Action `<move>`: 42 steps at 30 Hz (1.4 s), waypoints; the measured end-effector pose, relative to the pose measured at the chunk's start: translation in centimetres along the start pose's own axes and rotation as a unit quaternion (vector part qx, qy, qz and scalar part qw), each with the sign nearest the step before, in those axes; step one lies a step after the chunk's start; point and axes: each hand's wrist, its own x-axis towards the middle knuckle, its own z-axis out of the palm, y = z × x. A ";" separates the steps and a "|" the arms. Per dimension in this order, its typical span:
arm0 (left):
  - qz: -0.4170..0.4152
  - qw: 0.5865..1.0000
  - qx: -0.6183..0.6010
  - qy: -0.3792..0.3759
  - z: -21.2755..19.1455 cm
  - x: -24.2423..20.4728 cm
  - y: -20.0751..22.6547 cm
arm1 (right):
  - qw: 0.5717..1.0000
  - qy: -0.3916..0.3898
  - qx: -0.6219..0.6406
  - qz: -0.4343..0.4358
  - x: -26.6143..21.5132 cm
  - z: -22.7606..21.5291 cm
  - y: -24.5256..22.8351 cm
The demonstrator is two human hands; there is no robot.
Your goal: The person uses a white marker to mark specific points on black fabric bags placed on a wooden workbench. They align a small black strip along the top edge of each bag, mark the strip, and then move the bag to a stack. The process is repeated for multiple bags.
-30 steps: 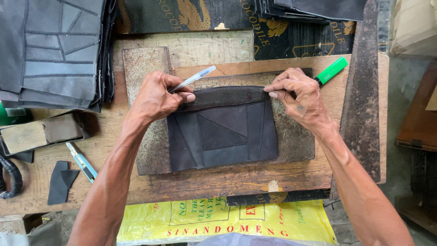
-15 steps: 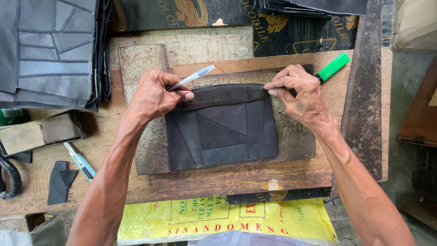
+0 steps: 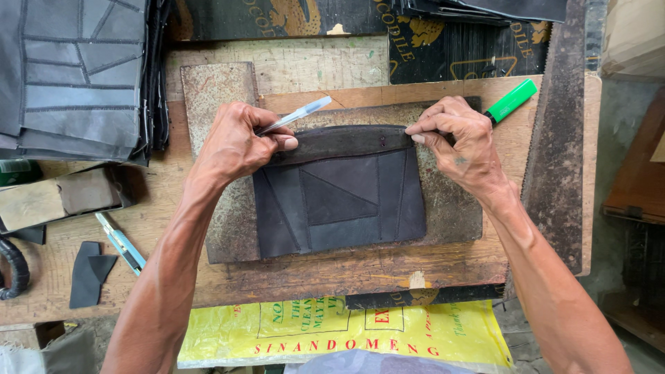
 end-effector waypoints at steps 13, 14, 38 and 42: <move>-0.012 1.000 -0.008 -0.004 0.0 0.0 0.0 | 1.000 -0.007 0.005 0.023 0.1 0.0 -0.4; -0.016 1.000 -0.008 -0.005 0.0 0.0 0.0 | 1.000 -0.002 0.000 0.007 0.1 0.0 -0.5; 0.047 0.992 0.019 -0.112 -4.5 0.3 -1.5 | 0.998 -0.016 -0.058 -0.009 -0.3 0.8 0.1; 0.025 0.991 -0.011 -0.132 -4.0 0.8 -2.1 | 0.998 -0.024 -0.064 -0.002 -0.5 0.8 0.5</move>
